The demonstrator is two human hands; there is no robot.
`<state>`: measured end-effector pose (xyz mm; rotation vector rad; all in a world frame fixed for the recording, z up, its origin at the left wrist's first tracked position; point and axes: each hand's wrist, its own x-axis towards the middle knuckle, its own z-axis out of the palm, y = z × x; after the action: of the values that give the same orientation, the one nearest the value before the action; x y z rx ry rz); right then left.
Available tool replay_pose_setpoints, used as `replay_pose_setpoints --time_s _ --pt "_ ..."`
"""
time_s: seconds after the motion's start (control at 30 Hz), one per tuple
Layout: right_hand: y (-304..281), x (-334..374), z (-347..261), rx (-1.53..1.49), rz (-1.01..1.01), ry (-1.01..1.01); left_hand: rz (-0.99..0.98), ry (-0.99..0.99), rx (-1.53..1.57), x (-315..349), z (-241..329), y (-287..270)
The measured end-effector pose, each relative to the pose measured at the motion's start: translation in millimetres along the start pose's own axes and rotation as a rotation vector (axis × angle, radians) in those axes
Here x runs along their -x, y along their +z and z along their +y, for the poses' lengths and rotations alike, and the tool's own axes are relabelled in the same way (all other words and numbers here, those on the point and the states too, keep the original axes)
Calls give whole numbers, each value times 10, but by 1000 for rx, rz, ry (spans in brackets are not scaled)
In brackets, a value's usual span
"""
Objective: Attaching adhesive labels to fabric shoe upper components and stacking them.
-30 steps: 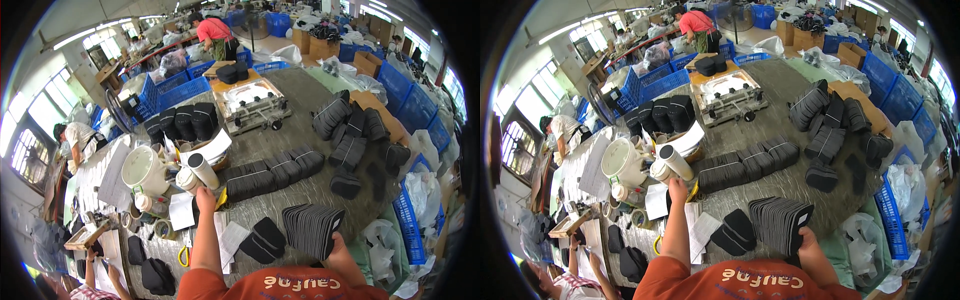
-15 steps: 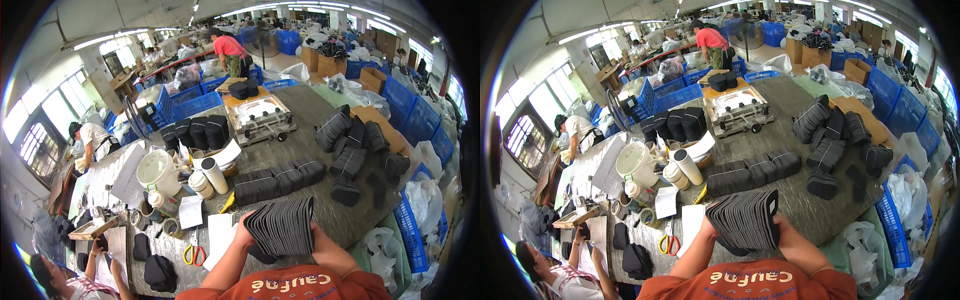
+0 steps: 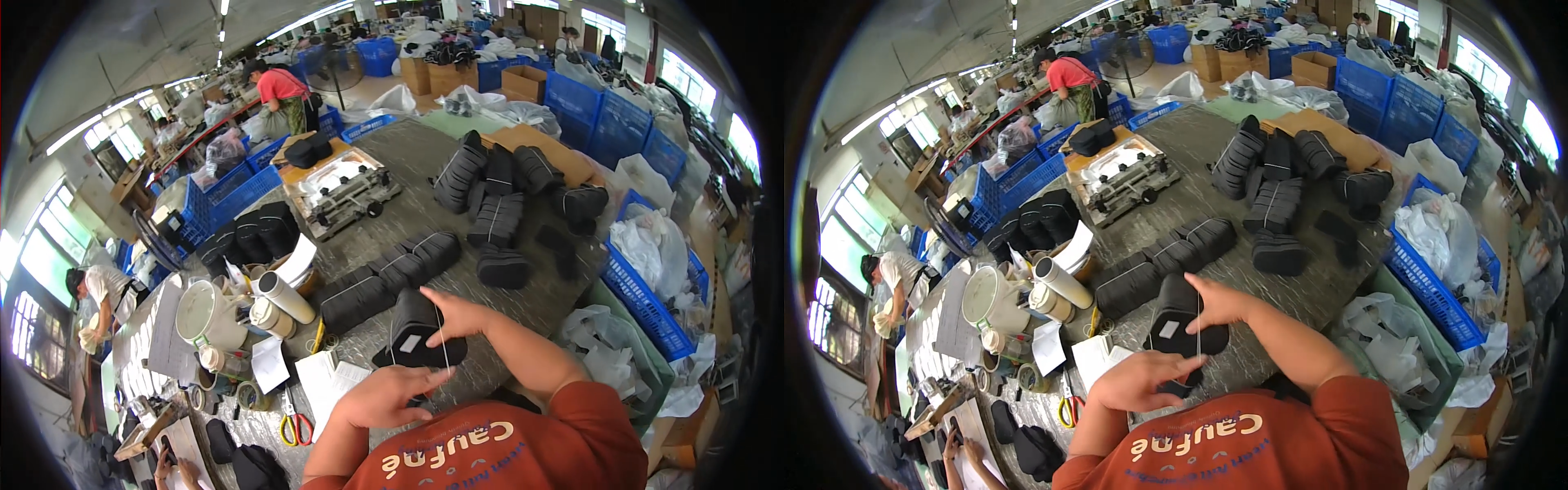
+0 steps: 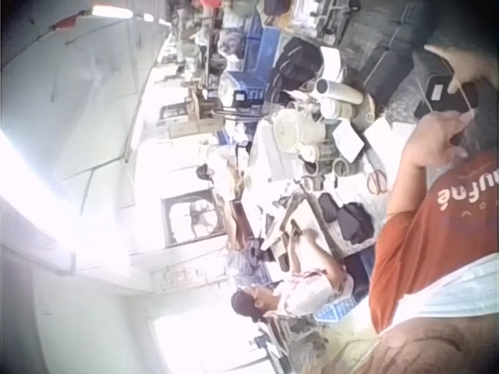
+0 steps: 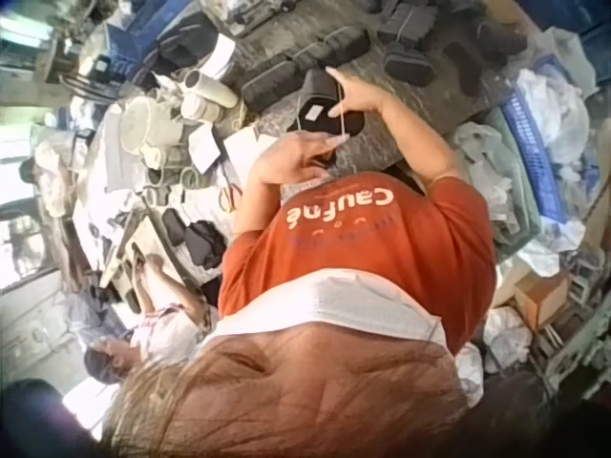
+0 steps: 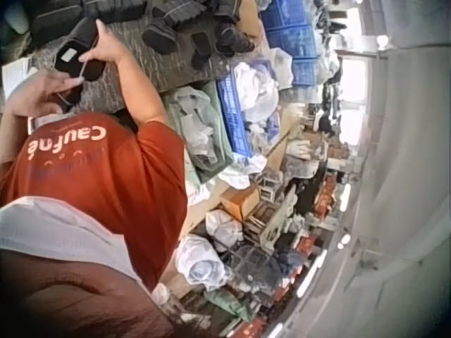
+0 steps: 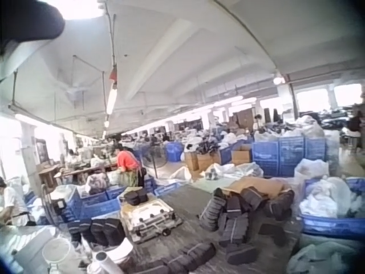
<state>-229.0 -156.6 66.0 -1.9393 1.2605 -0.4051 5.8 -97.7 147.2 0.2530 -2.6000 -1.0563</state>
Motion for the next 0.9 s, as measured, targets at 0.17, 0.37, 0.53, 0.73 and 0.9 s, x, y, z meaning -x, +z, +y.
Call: replay_pose_setpoints --time_s 0.17,0.37,0.53,0.73,0.9 --pt "-78 205 221 -831 -10 14 124 -796 178 609 -628 221" --pt "109 622 382 -1223 242 92 511 -382 130 484 -920 576" --pt "302 867 717 -1268 195 205 1123 -1188 -794 1051 -1889 392" --pt "510 1236 915 -1354 267 275 950 -1162 -755 1397 -2041 135" --pt "545 1364 1016 -1406 297 324 1196 -819 -847 1016 -1353 -645"
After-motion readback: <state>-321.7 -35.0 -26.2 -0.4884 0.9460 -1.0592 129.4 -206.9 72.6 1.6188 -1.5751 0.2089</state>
